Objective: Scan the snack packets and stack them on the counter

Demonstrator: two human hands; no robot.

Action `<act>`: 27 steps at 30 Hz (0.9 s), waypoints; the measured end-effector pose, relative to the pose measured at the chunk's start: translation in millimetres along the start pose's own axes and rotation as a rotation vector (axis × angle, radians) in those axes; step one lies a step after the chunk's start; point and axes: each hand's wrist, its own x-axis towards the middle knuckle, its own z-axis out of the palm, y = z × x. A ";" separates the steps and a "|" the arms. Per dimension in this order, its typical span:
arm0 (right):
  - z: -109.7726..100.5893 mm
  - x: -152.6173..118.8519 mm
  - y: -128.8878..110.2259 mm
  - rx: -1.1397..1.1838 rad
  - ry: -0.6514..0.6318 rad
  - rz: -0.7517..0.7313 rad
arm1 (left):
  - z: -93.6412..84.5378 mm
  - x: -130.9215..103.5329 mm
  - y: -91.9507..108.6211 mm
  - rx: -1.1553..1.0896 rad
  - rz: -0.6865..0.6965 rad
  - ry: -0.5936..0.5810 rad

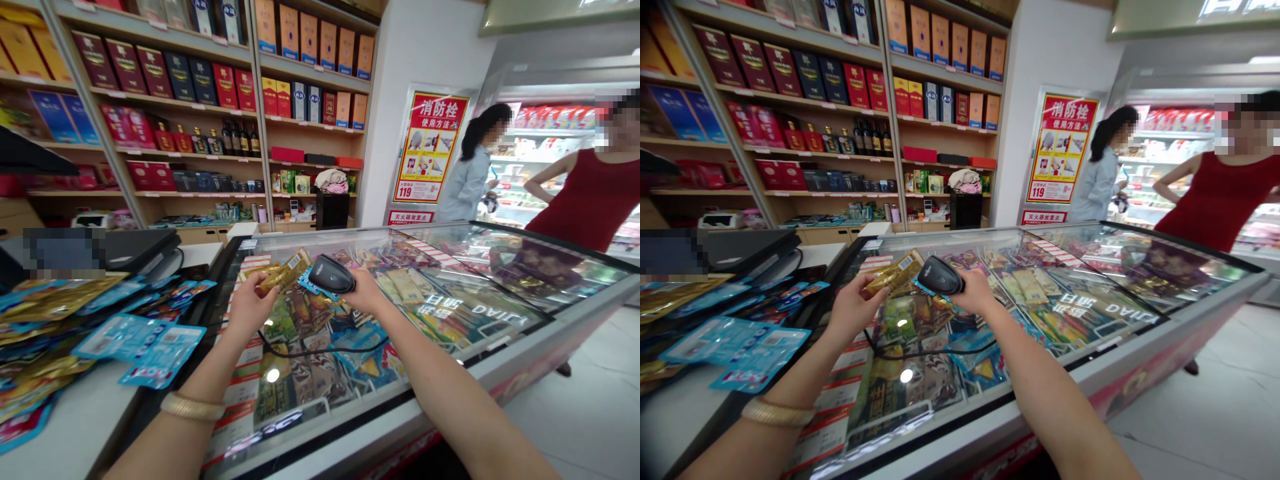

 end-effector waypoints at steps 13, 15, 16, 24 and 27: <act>1.4 -4.9 6.7 -0.034 0.078 -0.059 | -100.3 -19.4 12.3 0.656 0.259 0.313; 1.3 -5.0 6.0 -0.039 0.085 -0.063 | -121.8 -27.8 2.2 0.785 0.311 0.333; 1.3 -5.1 5.6 -0.041 0.090 -0.064 | -130.7 -31.5 -3.2 0.836 0.338 0.325; 3.3 -4.7 9.0 -0.073 0.100 -0.045 | -158.2 -47.6 -29.9 1.069 0.377 0.042; 2.8 -4.1 12.4 -0.085 0.099 -0.015 | -162.0 -52.0 -30.7 1.111 0.308 -0.033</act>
